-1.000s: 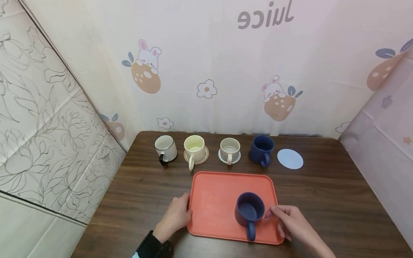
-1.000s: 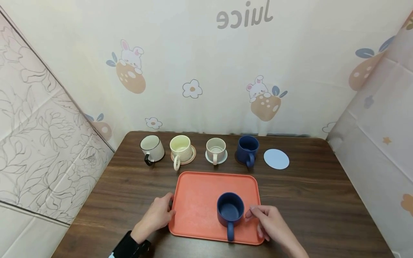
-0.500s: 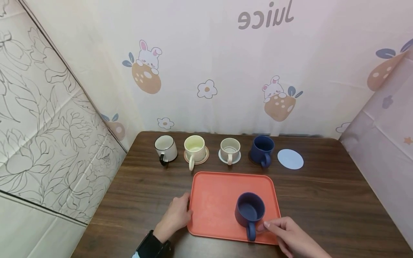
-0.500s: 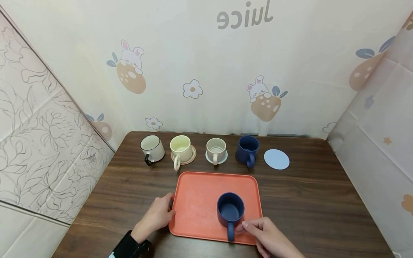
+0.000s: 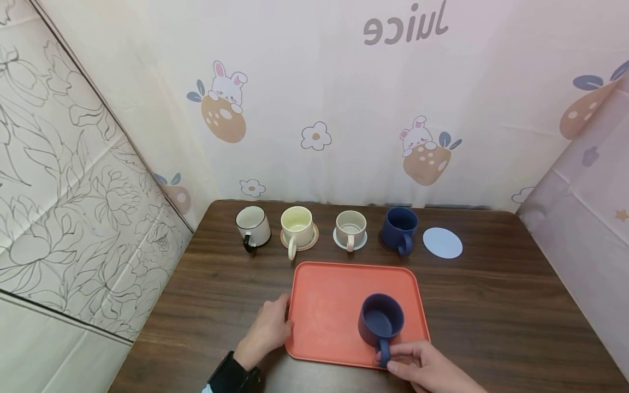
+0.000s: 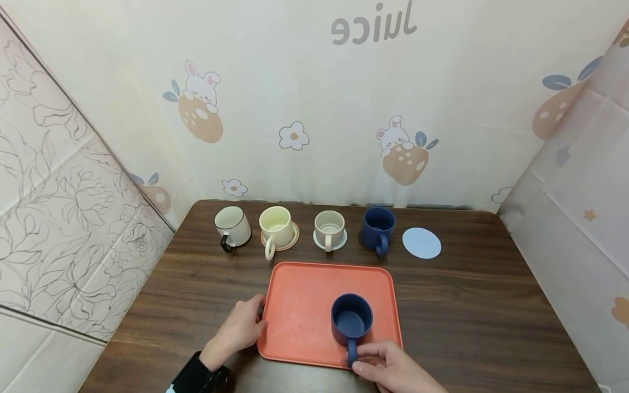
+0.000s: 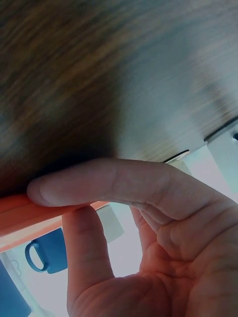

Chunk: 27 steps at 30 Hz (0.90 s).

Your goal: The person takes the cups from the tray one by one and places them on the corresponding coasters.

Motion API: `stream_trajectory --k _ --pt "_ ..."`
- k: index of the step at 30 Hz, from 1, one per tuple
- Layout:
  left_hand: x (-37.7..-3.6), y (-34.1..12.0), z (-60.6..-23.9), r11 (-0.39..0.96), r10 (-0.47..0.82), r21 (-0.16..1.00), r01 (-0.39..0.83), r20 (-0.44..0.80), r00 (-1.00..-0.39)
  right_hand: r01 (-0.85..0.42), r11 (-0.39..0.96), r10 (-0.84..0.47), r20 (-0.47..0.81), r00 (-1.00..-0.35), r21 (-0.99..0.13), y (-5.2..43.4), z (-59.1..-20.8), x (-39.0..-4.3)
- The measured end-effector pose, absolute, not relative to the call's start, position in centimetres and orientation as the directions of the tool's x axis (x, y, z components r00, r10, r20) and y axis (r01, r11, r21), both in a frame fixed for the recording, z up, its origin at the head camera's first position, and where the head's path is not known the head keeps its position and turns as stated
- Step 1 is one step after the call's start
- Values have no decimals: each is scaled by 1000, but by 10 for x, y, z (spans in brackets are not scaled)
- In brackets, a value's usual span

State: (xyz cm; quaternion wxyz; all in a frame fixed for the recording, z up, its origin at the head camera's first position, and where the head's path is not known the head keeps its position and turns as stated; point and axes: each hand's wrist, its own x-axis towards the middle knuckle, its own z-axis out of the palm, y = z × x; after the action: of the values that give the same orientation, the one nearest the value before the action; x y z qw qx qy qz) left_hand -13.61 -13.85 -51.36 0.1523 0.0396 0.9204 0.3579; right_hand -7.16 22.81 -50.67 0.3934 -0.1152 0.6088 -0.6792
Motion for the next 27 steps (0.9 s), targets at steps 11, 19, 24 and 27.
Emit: stream_trajectory --k 11,19,24,27 --pt "-134 -141 -517 733 233 679 43 -191 -954 295 57 -639 -262 -723 -954 223 -509 -73" --pt "-134 -141 -515 739 229 672 56 -171 -958 326 25 -628 -269 -731 -945 231 -506 -73" --pt "-133 -140 -516 746 214 664 43 -179 -960 321 69 -602 -296 -742 -944 232 -506 -73" --pt "-133 -139 -516 748 206 663 27 -192 -960 325 79 -597 -306 -742 -942 236 -505 -73"
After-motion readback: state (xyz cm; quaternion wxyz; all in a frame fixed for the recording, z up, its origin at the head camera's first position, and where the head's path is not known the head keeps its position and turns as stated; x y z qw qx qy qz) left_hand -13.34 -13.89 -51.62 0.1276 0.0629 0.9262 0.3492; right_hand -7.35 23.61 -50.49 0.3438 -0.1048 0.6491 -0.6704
